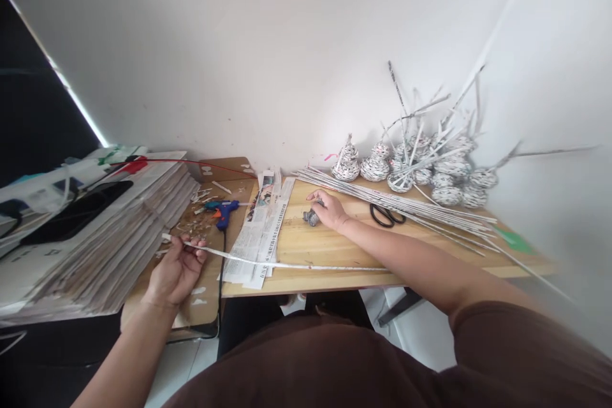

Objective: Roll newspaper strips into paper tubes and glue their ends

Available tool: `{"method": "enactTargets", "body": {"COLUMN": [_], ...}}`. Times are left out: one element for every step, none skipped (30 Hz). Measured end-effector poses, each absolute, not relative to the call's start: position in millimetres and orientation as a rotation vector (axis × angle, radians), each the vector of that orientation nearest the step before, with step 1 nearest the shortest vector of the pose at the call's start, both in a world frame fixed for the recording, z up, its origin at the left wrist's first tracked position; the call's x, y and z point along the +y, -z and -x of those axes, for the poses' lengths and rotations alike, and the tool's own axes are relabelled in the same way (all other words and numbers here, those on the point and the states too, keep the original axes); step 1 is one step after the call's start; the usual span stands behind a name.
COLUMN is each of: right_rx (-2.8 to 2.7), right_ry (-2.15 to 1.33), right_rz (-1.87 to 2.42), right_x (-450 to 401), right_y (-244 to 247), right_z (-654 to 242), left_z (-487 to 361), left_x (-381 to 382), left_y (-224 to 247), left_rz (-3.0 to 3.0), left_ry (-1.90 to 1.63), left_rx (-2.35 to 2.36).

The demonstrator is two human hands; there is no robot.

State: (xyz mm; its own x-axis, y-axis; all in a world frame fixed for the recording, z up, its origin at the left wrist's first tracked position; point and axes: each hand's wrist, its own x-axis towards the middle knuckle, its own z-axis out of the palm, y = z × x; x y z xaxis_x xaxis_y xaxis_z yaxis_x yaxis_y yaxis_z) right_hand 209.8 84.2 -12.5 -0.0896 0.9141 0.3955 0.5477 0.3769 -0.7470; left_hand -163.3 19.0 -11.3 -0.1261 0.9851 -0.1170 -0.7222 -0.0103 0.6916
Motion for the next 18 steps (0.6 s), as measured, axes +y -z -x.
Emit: {"method": "enactTargets", "body": {"right_rx": [-1.744, -1.728, -1.715, -1.702, -1.691, -1.680, -1.668, -1.655, -1.642, -1.629, -1.617, -1.606, -1.597, -1.588, -1.577, -1.564, -1.550, -1.537], "right_ry": [-0.512, -0.497, -0.484, -0.472, -0.461, -0.451, -0.440, -0.427, -0.414, -0.400, -0.388, -0.379, -0.373, -0.370, -0.368, -0.364, -0.360, -0.354], "right_rz": [1.297, 1.305, 1.308, 1.307, 1.302, 1.295, 1.285, 1.275, 1.266, 1.258, 1.253, 1.250, 1.250, 1.255, 1.264, 1.275, 1.288, 1.299], "right_x": [83.9, 83.6, 83.6, 83.7, 84.0, 84.4, 85.0, 85.6, 86.2, 86.8, 87.2, 87.6, 87.9, 88.0, 88.1, 88.0, 87.9, 87.8], "right_y": [13.4, 14.3, 15.3, 16.3, 17.3, 18.3, 19.2, 20.0, 20.6, 21.2, 21.8, 22.4, 23.0, 23.7, 24.4, 24.9, 25.2, 25.2], "right_z": [-209.6, -209.4, -209.3, -209.1, -208.7, -208.3, -207.7, -207.0, -206.5, -206.1, -205.9, -206.0, -206.5, -207.2, -208.0, -208.9, -209.6, -210.1], "left_z": [163.2, 163.0, 162.7, 162.3, 162.1, 161.9, 161.8, 161.9, 162.2, 162.6, 163.2, 163.9, 164.6, 165.2, 165.7, 165.9, 166.0, 165.8], "left_x": [18.8, 18.6, 18.5, 18.4, 18.5, 18.6, 18.9, 19.2, 19.7, 20.1, 20.5, 20.8, 21.0, 21.1, 21.2, 21.2, 21.1, 21.1], "left_y": [11.1, 10.7, 10.4, 10.0, 9.8, 9.8, 10.1, 10.6, 11.2, 12.1, 12.9, 13.8, 14.5, 15.0, 15.3, 15.4, 15.2, 14.8], "left_rz": [-0.479, -0.482, -0.483, -0.484, -0.485, -0.486, -0.488, -0.492, -0.502, -0.512, -0.523, -0.533, -0.540, -0.543, -0.543, -0.542, -0.545, -0.548], "left_ry": [-1.557, -1.557, -1.556, -1.553, -1.550, -1.550, -1.551, -1.553, -1.555, -1.556, -1.555, -1.553, -1.550, -1.547, -1.546, -1.546, -1.546, -1.545], "left_rx": [0.722, 0.718, 0.715, 0.714, 0.714, 0.719, 0.726, 0.734, 0.740, 0.745, 0.746, 0.743, 0.738, 0.733, 0.730, 0.727, 0.726, 0.727]}}
